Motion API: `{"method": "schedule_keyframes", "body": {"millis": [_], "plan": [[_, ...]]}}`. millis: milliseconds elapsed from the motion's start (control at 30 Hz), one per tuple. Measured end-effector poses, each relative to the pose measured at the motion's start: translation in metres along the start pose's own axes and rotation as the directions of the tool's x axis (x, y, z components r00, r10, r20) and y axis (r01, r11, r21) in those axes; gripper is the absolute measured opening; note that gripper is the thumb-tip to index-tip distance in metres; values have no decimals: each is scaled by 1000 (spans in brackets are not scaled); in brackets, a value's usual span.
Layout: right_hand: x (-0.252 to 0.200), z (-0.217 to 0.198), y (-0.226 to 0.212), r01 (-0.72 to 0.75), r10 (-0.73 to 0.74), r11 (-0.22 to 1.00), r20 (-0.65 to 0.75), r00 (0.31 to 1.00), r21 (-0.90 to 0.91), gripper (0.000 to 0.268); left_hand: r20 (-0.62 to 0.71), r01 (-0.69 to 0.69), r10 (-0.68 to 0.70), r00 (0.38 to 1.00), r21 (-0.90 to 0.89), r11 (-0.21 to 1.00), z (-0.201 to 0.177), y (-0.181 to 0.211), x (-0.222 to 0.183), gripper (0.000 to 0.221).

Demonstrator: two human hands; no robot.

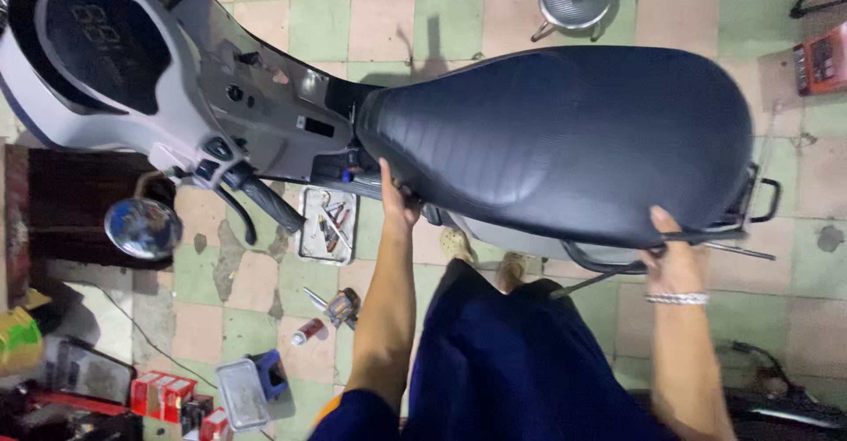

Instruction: The person opens the seat of an electric scooter and uses tools to loosen and remove screws from the inner compartment, eventually removing the entire seat and storage bin assembly.

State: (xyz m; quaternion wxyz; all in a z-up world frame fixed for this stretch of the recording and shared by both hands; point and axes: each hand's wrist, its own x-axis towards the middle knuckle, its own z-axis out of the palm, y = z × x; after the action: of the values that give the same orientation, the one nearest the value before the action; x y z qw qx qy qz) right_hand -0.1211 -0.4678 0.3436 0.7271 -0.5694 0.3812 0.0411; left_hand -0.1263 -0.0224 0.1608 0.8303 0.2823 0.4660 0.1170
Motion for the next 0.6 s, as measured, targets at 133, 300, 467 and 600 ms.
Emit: {"method": "schedule_keyframes", "body": {"millis": [133, 300, 467, 600], "plan": [[-18, 9, 2, 190, -188, 981, 68, 980, -25, 68, 105, 323, -312, 944, -123, 938, -10, 24, 58, 102], [-11, -18, 7, 480, -487, 873, 112, 866, 89, 61, 50, 118, -117, 992, -20, 993, 6, 10, 72, 100], [-25, -69, 10, 460, -467, 870, 9, 884, -179, 65, 94, 78, -65, 993, -148, 986, 7, 32, -23, 94], [-3, -130, 38, 400, -427, 820, 26, 904, -409, 69, 23, 94, -91, 996, -257, 962, -24, 39, -123, 98]]}}
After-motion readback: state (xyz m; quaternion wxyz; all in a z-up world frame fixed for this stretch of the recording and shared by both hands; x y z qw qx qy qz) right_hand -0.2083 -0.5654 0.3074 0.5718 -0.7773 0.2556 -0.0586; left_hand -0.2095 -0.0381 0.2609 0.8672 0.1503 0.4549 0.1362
